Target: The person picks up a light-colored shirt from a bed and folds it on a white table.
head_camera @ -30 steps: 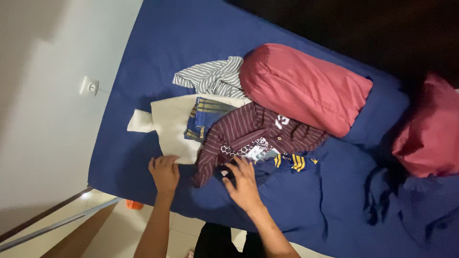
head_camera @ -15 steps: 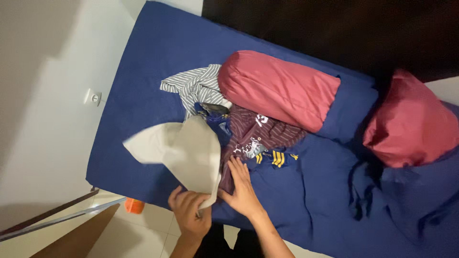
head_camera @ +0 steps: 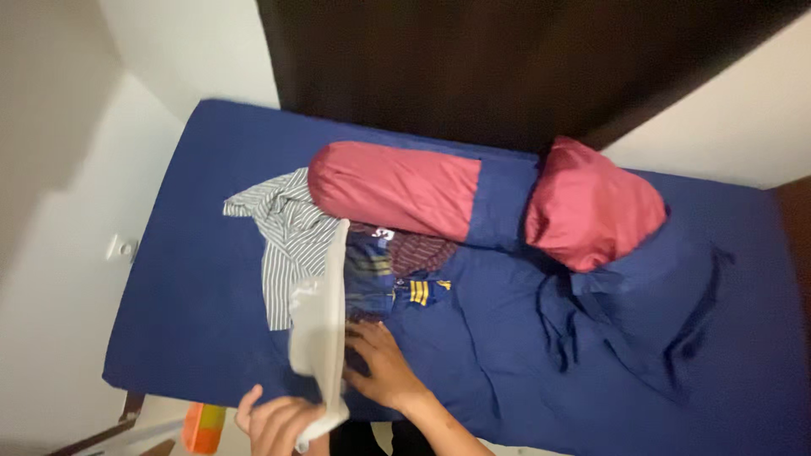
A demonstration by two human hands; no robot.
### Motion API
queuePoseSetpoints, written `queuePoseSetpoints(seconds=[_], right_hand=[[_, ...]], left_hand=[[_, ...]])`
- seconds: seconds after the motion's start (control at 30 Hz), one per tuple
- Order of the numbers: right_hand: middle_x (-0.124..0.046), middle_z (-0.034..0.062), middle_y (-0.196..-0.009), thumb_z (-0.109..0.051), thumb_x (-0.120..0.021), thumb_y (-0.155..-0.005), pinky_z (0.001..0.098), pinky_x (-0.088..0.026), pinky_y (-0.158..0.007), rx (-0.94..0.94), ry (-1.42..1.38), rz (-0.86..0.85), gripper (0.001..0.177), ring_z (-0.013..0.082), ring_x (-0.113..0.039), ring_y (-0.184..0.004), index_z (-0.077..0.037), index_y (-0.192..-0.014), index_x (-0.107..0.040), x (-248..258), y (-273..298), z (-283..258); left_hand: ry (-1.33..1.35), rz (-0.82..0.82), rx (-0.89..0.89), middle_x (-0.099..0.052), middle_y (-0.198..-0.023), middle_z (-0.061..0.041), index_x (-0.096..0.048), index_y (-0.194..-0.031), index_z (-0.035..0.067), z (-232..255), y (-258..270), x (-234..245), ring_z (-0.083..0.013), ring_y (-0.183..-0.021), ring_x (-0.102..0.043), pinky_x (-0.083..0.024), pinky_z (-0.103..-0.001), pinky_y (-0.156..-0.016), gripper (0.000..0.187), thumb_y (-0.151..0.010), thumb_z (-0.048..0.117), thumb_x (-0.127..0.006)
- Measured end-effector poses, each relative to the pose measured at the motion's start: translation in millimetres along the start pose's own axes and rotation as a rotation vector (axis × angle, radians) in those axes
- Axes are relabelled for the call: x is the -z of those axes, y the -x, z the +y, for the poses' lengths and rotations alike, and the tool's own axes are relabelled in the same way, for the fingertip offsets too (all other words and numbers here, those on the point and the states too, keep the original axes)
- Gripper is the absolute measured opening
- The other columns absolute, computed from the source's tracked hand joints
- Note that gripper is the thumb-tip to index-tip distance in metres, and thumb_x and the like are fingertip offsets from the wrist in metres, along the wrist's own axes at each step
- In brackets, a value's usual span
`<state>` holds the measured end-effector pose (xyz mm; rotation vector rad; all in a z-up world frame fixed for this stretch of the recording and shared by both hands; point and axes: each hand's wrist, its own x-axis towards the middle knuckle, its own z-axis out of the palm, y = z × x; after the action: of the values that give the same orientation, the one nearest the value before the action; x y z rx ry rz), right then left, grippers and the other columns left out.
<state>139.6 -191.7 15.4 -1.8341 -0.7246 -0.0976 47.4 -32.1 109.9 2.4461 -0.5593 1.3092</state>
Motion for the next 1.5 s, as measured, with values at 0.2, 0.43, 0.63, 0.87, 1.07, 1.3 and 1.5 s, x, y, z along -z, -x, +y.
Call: queuePoseSetpoints(seconds=[0.2,0.43,0.63,0.87,1.07,1.3,1.5], right_hand=[[-0.048,0.0224,-0.15,-0.004,-0.075,-0.082,0.0443,-0.036,-0.118,0.082,-0.341,0.339,0.073,0.0386,-0.047,-0.142,0.0,-0.147,-0.044,34.2,44.2,-10.4],[-0.046,0.0221,-0.156,-0.002,-0.07,-0.088,0.0464,-0.035,-0.12,0.082,-0.241,0.498,0.071,0.0403,-0.043,-0.145,0.002,-0.152,-0.039,71.9,74.0,-49.0],[-0.053,0.0198,-0.153,0.001,-0.068,-0.086,0.0464,-0.036,-0.12,0.099,-0.15,0.519,0.051,0.0396,-0.043,-0.147,-0.004,-0.137,-0.062,79.5,96.2,-91.9],[-0.067,0.0151,-0.139,-0.025,-0.064,-0.102,0.0439,-0.041,-0.122,0.187,-0.832,0.26,0.027,0.0299,-0.059,-0.137,-0.002,-0.114,-0.069,34.6,125.5,-95.3],[-0.071,0.0062,-0.118,-0.069,-0.067,-0.091,0.0359,-0.045,-0.112,0.304,-1.073,0.266,0.073,0.0183,-0.065,-0.115,-0.002,-0.119,-0.07,5.1,182.7,-118.1],[-0.069,0.007,-0.099,-0.019,-0.081,-0.073,0.0374,-0.05,-0.089,-0.058,-0.301,0.669,0.04,0.0257,-0.065,-0.097,-0.003,-0.107,-0.069,0.9,242.4,-199.9],[-0.065,0.0089,-0.091,-0.008,-0.073,-0.065,0.0392,-0.045,-0.078,-0.142,0.025,1.189,0.03,0.029,-0.061,-0.085,-0.006,-0.094,-0.065,-36.9,269.8,-223.8]], left_hand=[[-0.059,0.31,-0.502,-0.051,-0.061,0.015,-0.065,-0.074,0.035,0.5,43.5,-49.0,-0.003,-0.062,-0.054,-0.045,-0.047,-0.098,0.015,-0.083,0.046,-0.068],[0.168,0.244,-0.308,-0.05,-0.058,0.017,-0.059,-0.067,0.03,69.6,81.7,-53.1,0.0013,-0.056,-0.055,-0.048,-0.041,-0.092,0.015,-0.08,0.037,-0.062],[0.387,0.152,-0.445,-0.055,-0.064,0.018,-0.061,-0.07,0.029,59.9,108.5,-41.4,-0.0004,-0.062,-0.058,-0.046,-0.044,-0.093,0.01,-0.078,0.035,-0.065],[0.567,-0.12,-0.618,-0.059,-0.071,0.014,-0.065,-0.074,0.029,39.3,54.6,19.9,-0.0065,-0.071,-0.062,-0.042,-0.051,-0.097,0.006,-0.07,0.03,-0.07],[0.753,-0.345,-0.533,-0.064,-0.073,0.008,-0.071,-0.084,0.02,75.7,-41.0,78.6,-0.0102,-0.077,-0.067,-0.037,-0.051,-0.108,0.023,-0.062,0.02,-0.076],[0.85,-0.501,-0.479,-0.066,-0.069,0.003,-0.075,-0.087,0.014,116.9,-64.7,100.0,-0.013,-0.07,-0.068,-0.04,-0.047,-0.111,0.031,-0.056,0.012,-0.075],[1.01,-0.593,-0.607,-0.065,-0.067,0.0,-0.075,-0.085,0.01,156.2,-61.7,103.0,-0.0152,-0.068,-0.067,-0.041,-0.048,-0.107,0.029,-0.056,0.011,-0.075]])
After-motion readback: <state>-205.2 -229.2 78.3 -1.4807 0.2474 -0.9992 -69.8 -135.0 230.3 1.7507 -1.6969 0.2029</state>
